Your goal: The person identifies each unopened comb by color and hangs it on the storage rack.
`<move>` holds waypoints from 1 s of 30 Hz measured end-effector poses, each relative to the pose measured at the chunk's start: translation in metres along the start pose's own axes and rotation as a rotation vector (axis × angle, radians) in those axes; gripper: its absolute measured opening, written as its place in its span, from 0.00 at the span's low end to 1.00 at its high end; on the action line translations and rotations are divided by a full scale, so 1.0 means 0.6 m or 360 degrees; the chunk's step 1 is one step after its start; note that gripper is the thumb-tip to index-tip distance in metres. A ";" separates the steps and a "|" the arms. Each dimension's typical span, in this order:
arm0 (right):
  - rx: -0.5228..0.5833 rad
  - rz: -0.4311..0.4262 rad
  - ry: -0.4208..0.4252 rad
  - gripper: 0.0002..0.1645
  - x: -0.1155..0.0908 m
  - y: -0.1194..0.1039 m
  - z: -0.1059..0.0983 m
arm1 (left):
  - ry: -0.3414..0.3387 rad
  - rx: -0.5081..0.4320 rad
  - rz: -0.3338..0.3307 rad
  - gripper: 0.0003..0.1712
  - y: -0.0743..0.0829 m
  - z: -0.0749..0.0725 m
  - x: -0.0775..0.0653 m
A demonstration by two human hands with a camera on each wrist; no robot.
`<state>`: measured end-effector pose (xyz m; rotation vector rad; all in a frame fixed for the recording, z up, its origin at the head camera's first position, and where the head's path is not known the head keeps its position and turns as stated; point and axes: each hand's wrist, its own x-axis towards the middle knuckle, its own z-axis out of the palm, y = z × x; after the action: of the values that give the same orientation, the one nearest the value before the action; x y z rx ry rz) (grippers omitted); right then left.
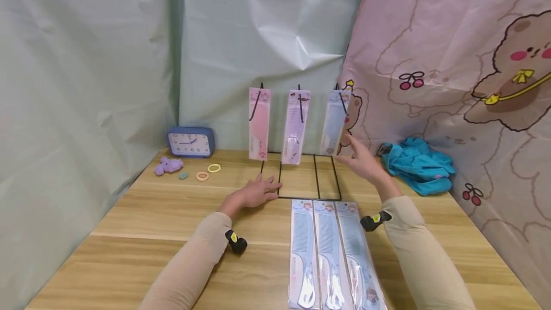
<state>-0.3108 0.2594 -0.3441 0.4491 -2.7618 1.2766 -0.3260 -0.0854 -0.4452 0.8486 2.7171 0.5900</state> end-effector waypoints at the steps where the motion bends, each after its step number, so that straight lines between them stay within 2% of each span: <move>1: -0.0040 0.0012 -0.0004 0.49 -0.006 0.003 0.000 | -0.0005 -0.0001 0.0002 0.30 0.000 0.000 0.000; 8: -0.0221 0.0090 -0.0086 0.57 -0.062 0.036 0.009 | 0.0003 -0.0020 0.0039 0.29 -0.002 -0.001 0.003; 14: -0.0427 0.0238 -0.0324 0.67 -0.108 0.050 0.029 | 0.0007 -0.0017 0.0035 0.30 -0.002 -0.003 0.004; 20: -0.0659 0.0393 -0.0515 0.79 -0.158 0.037 0.041 | 0.0000 -0.0004 0.0032 0.30 -0.002 0.002 0.000; 24: -0.0742 0.0393 -0.0538 0.81 -0.176 0.031 0.054 | 0.0007 -0.0007 0.0008 0.30 -0.004 0.004 -0.002; 30: -0.0772 0.0401 -0.0500 0.81 -0.177 0.035 0.065 | 0.0003 -0.0008 0.0017 0.30 -0.005 0.001 0.000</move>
<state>-0.2128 0.2677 -0.4039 0.2855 -3.3322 0.5531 -0.3270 -0.0874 -0.4471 0.8620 2.7132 0.6002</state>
